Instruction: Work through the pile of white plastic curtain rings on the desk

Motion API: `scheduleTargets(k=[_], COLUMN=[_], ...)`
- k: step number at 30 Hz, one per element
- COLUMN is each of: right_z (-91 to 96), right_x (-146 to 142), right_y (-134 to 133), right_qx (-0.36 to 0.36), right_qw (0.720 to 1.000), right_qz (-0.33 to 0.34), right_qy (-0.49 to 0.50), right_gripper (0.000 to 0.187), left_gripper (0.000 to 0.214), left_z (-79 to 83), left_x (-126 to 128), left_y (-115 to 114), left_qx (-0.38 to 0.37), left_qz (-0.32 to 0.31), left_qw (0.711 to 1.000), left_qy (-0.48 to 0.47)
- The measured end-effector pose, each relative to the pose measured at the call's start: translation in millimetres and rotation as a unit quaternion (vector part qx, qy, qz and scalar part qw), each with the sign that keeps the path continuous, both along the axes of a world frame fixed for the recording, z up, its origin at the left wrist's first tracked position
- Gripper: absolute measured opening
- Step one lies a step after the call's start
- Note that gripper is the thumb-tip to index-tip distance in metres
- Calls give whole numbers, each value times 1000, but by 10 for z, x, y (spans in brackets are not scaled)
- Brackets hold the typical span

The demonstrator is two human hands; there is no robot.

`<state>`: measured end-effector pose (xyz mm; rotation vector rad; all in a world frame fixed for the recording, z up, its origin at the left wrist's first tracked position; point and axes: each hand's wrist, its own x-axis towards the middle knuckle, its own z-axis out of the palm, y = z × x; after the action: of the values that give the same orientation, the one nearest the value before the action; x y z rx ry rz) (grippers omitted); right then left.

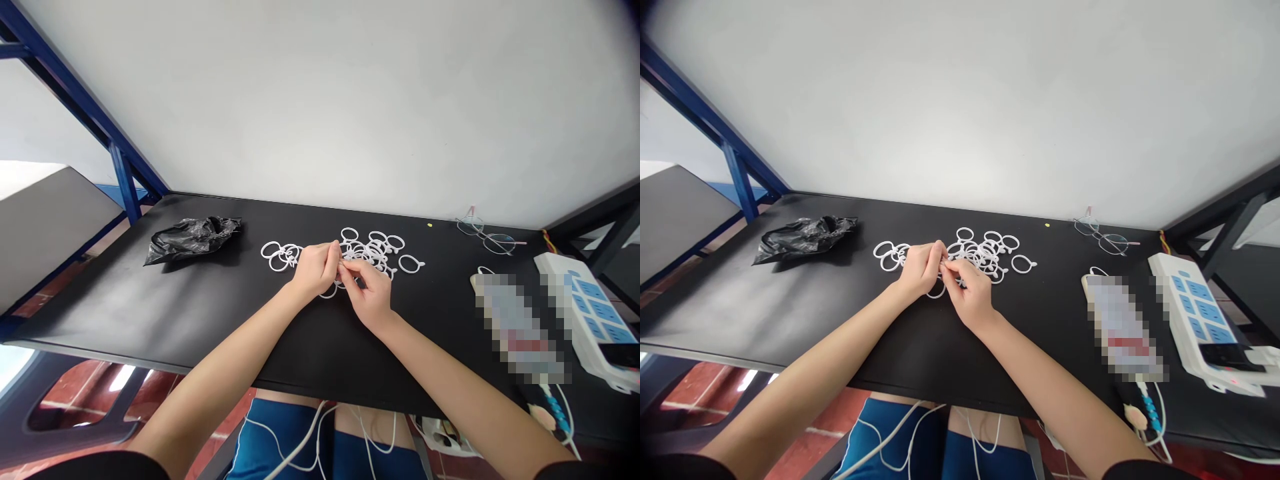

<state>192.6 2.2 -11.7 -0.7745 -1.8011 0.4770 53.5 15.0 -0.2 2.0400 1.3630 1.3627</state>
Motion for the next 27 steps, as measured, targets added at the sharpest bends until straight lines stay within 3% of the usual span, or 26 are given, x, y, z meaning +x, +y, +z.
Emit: scheduleTargets(k=[10,19,27], right_z=[-25,-29,4], right_x=[-14,-17,-16], right_y=[36,63,59], right_qx=[-51,-57,-36], right_qw=[998,996,997], right_qz=[-14,-66,-75], right_qy=[32,14,0], right_gripper=[9,6,6], left_gripper=[37,38,34], left_z=[33,26,3], left_x=[20,33,32], left_y=[7,49,49], left_qx=[-10,-77,-71], left_qz=[49,28,30], left_qw=[996,991,989], left_qy=[70,104,130])
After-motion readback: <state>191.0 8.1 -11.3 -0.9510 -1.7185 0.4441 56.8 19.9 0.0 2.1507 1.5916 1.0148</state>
